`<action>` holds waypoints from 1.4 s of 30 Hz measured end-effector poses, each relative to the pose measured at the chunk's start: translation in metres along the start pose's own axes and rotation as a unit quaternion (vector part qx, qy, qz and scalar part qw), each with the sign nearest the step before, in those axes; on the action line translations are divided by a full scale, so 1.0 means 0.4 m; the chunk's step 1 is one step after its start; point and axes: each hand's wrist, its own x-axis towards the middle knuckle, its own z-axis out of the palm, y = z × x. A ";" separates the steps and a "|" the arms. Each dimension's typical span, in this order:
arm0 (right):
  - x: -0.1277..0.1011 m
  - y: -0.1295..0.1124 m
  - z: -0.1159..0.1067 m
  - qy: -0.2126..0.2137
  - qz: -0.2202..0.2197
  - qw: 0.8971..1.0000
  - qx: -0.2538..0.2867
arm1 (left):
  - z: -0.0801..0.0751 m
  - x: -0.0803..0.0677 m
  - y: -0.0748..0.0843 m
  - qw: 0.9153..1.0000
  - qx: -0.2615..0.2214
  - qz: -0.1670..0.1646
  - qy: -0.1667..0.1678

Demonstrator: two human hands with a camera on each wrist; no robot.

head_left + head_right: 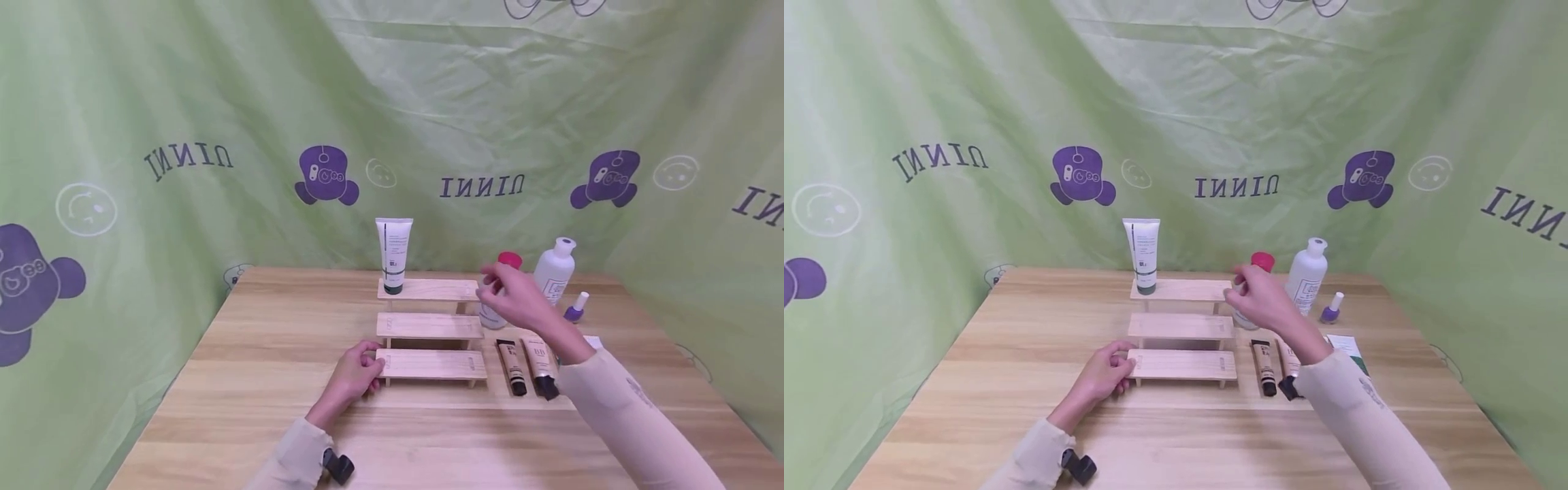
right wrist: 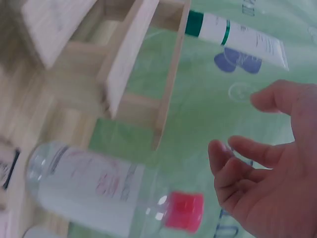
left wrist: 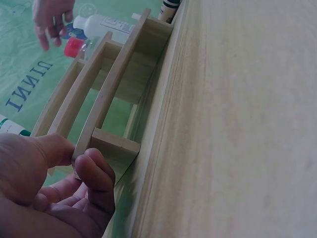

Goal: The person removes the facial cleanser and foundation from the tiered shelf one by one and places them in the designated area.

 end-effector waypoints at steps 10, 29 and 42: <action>0.052 -0.054 0.053 -0.023 -0.035 0.996 0.076 | 0.011 -0.003 -0.001 1.000 -0.019 0.004 -0.007; 0.181 -0.160 0.193 -0.004 0.041 0.984 0.174 | -0.002 -0.001 0.001 1.000 -0.017 0.009 -0.004; 0.207 -0.201 0.237 0.004 0.054 0.982 0.182 | -0.002 0.001 0.000 1.000 -0.005 0.016 -0.007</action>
